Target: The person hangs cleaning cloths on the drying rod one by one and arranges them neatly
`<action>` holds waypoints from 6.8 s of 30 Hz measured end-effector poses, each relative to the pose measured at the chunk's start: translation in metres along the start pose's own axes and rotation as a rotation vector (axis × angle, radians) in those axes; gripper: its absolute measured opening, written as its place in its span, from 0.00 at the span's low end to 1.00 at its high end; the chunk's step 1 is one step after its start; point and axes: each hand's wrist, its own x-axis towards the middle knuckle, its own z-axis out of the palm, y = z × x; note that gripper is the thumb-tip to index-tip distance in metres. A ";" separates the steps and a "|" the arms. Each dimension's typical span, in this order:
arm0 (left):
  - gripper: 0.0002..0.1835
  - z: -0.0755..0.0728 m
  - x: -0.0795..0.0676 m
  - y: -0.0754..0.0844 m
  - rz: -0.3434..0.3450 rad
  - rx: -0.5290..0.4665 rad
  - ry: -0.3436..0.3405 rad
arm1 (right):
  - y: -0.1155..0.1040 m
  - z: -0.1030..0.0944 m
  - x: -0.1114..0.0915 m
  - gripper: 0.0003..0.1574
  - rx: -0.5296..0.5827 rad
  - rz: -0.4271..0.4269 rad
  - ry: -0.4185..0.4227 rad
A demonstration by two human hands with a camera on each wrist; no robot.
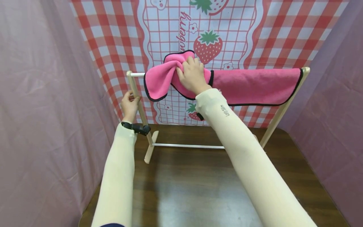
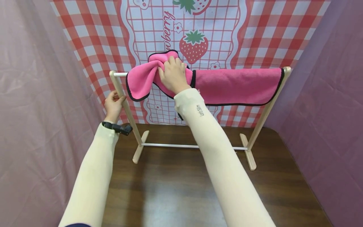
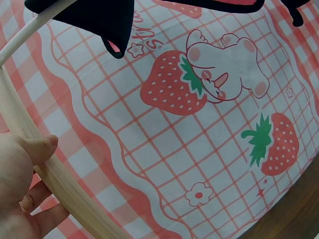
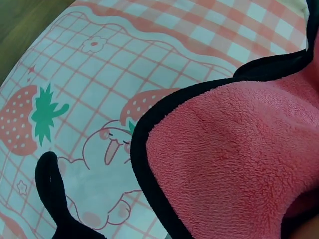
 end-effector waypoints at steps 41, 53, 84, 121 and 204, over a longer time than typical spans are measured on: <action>0.20 0.005 -0.003 0.010 -0.047 -0.006 0.024 | 0.011 -0.003 -0.010 0.29 -0.067 -0.071 -0.098; 0.21 0.011 -0.011 0.035 0.198 -0.244 0.251 | 0.012 -0.004 -0.014 0.34 -0.086 -0.071 -0.142; 0.13 0.010 -0.002 0.067 0.009 -0.285 0.051 | 0.014 -0.008 -0.020 0.44 0.037 -0.063 -0.186; 0.11 0.005 -0.003 0.074 -0.028 -0.389 0.066 | 0.064 0.015 -0.096 0.34 0.671 0.082 0.443; 0.12 -0.006 -0.046 0.010 -0.040 -0.420 0.144 | 0.081 0.018 -0.139 0.16 0.956 0.306 0.338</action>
